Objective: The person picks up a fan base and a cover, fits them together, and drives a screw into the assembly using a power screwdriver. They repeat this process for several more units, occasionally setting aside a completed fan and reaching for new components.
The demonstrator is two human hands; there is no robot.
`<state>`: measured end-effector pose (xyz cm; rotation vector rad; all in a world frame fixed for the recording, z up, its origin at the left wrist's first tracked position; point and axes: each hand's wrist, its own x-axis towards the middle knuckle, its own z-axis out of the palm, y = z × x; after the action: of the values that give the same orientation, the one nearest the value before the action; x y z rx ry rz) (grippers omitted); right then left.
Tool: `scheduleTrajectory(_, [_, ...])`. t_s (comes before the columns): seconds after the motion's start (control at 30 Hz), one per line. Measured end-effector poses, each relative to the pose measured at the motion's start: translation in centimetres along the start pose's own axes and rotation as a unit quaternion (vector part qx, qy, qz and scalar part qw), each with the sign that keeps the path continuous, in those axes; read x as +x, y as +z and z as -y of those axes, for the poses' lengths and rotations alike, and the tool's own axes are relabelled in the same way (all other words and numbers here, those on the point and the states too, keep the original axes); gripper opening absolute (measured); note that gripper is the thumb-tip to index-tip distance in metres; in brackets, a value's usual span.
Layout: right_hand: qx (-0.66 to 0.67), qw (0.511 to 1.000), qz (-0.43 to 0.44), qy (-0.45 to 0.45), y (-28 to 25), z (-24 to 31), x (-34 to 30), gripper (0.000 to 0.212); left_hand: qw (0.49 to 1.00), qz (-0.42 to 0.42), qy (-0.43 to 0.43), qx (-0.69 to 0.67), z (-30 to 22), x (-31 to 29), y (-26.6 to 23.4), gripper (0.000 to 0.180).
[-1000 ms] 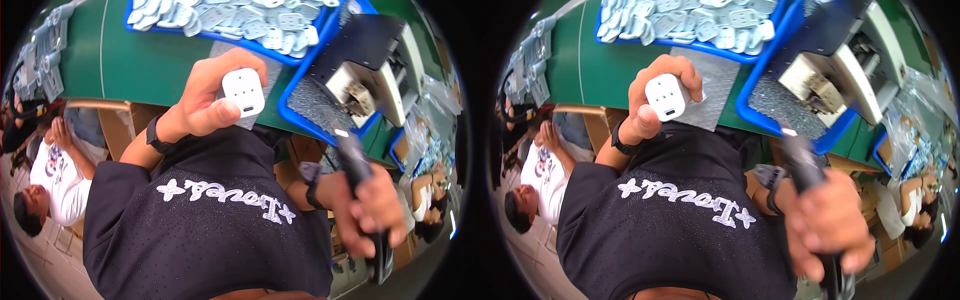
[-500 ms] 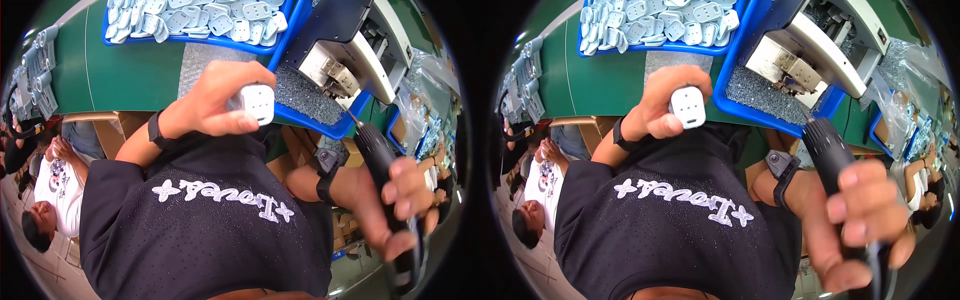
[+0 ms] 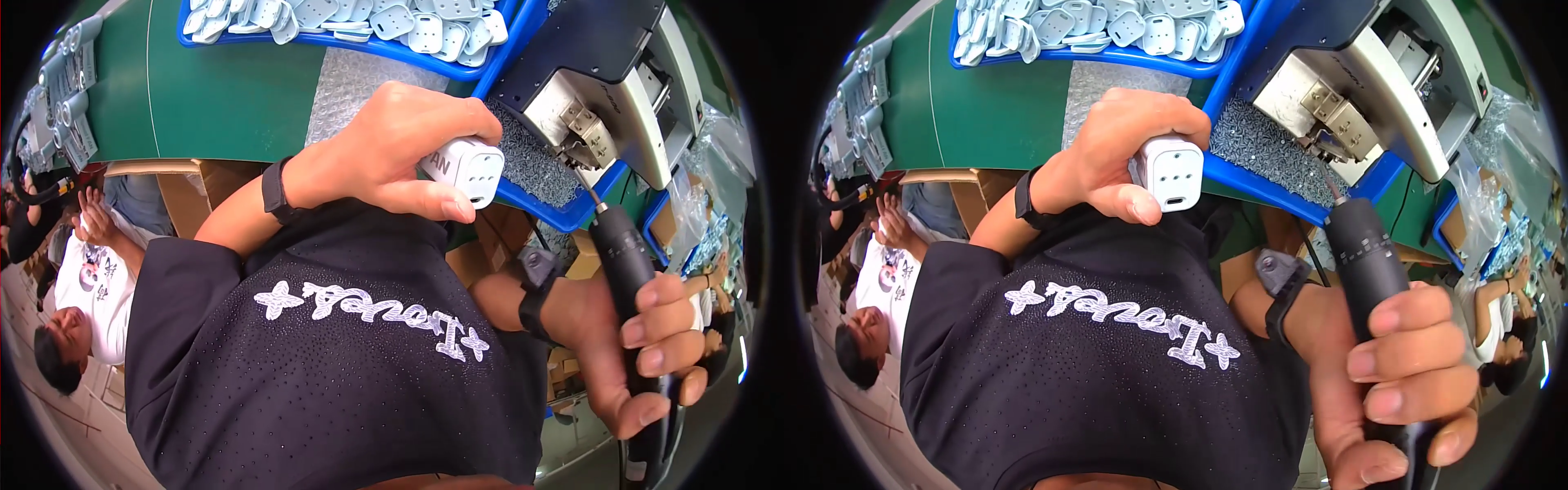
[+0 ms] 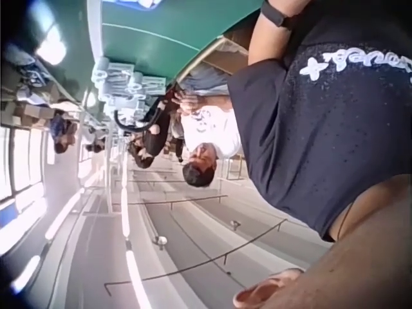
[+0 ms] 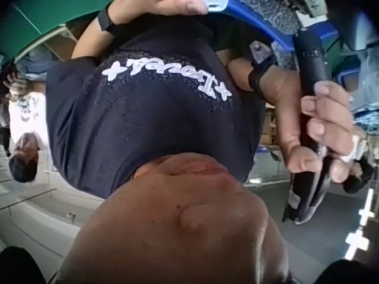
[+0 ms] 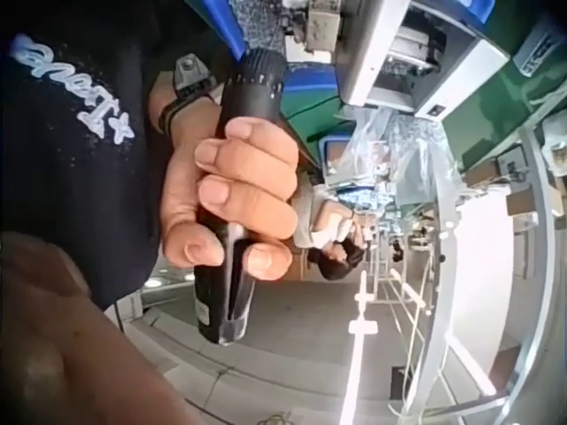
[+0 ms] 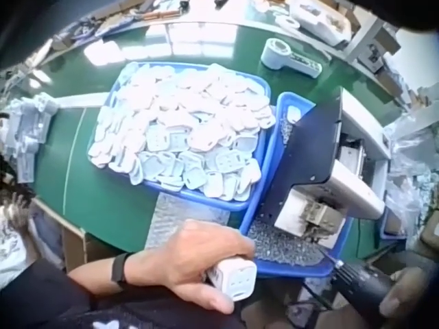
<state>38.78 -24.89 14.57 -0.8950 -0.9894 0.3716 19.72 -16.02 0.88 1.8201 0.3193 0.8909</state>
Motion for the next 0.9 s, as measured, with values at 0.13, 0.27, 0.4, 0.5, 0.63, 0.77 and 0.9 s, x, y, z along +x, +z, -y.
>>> scheduleTrajectory(0.13, [-0.18,0.983,-0.039,0.003,0.6,-3.1,-0.1,0.028,1.0,0.028,-0.007,-0.001,-0.2,0.3,-0.4,0.079])
scheduleTrajectory(0.27, [-0.05,0.991,-0.015,0.12,-0.9,-3.5,0.8,0.026,1.0,0.028,-0.01,0.005,0.1,0.1,-0.5,0.079])
scheduleTrajectory(0.4, [0.111,0.984,0.039,0.134,-0.4,1.1,-0.5,0.026,0.999,0.041,-0.008,0.005,0.4,0.2,-0.2,0.079])
scheduleTrajectory(0.5, [0.164,0.972,0.115,0.122,0.2,3.8,0.7,0.031,0.998,0.061,-0.01,0.011,0.1,0.4,-0.4,0.079])
scheduleTrajectory(0.63, [0.192,0.961,0.17,0.102,1.2,2.6,1.3,0.033,0.996,0.086,-0.007,0.019,0.2,0.5,-0.9,0.08])
scheduleTrajectory(0.77, [0.166,0.953,0.212,0.142,1.0,2.4,2.0,0.031,0.997,0.078,0.0,0.015,0.2,0.7,-0.6,0.079])
scheduleTrajectory(0.9, [0.171,0.949,0.21,0.16,1.0,1.5,1.6,0.03,0.997,0.082,-0.001,0.0,0.3,0.9,-0.4,0.077])
